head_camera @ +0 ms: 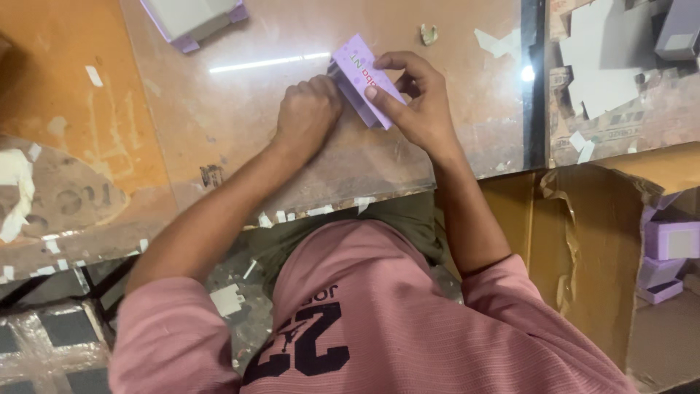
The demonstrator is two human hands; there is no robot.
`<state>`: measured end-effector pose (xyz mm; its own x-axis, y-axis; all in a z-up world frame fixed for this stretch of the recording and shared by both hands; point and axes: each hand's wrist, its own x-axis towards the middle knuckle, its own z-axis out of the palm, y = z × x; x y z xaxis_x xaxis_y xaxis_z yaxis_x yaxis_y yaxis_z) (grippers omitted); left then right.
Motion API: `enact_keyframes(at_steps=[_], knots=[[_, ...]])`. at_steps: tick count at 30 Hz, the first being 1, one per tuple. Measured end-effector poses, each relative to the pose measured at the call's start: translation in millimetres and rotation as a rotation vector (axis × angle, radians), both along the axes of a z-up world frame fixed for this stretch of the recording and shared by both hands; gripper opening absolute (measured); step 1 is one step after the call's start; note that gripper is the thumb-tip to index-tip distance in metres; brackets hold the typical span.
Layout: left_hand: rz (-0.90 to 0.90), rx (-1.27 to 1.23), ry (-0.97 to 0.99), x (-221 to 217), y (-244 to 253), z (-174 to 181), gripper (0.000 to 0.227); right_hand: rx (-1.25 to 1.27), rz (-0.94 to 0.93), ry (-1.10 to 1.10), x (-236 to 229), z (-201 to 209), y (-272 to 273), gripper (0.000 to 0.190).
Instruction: The person assembles small purple cardboard boxes by folding flaps and pressing edges to form the structure. They handle multiple boxes one at a time, placing finished units aside on the table.
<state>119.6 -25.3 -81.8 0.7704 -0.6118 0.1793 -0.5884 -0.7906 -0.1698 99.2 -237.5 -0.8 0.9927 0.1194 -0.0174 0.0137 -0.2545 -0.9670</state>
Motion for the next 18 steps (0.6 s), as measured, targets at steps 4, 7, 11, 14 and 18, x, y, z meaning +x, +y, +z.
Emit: enact_keyframes(at_steps=[4, 7, 11, 14, 18], knots=[[-0.279, -0.094, 0.179, -19.9, -7.8, 7.1, 0.013, 0.012, -0.019, -0.046, 1.4, -13.2, 3.5, 0.031], [-0.279, -0.230, 0.281, -34.4, -15.2, 10.7, 0.009, -0.077, -0.028, -0.059, 1.8, -5.8, 6.9, 0.028], [-0.287, -0.351, 0.312, -40.9, -22.0, -2.0, 0.009, -0.240, 0.070, -0.111, 11.8, 25.6, 14.8, 0.048], [-0.238, -0.257, 0.286, -50.6, -27.4, -10.4, 0.007, -0.661, 0.262, -0.625, 29.1, 49.7, 30.0, 0.082], [-0.130, -0.109, 0.029, -52.7, -31.3, -8.5, 0.009, -0.703, 0.176, -0.416, 13.2, 60.3, 40.5, 0.038]])
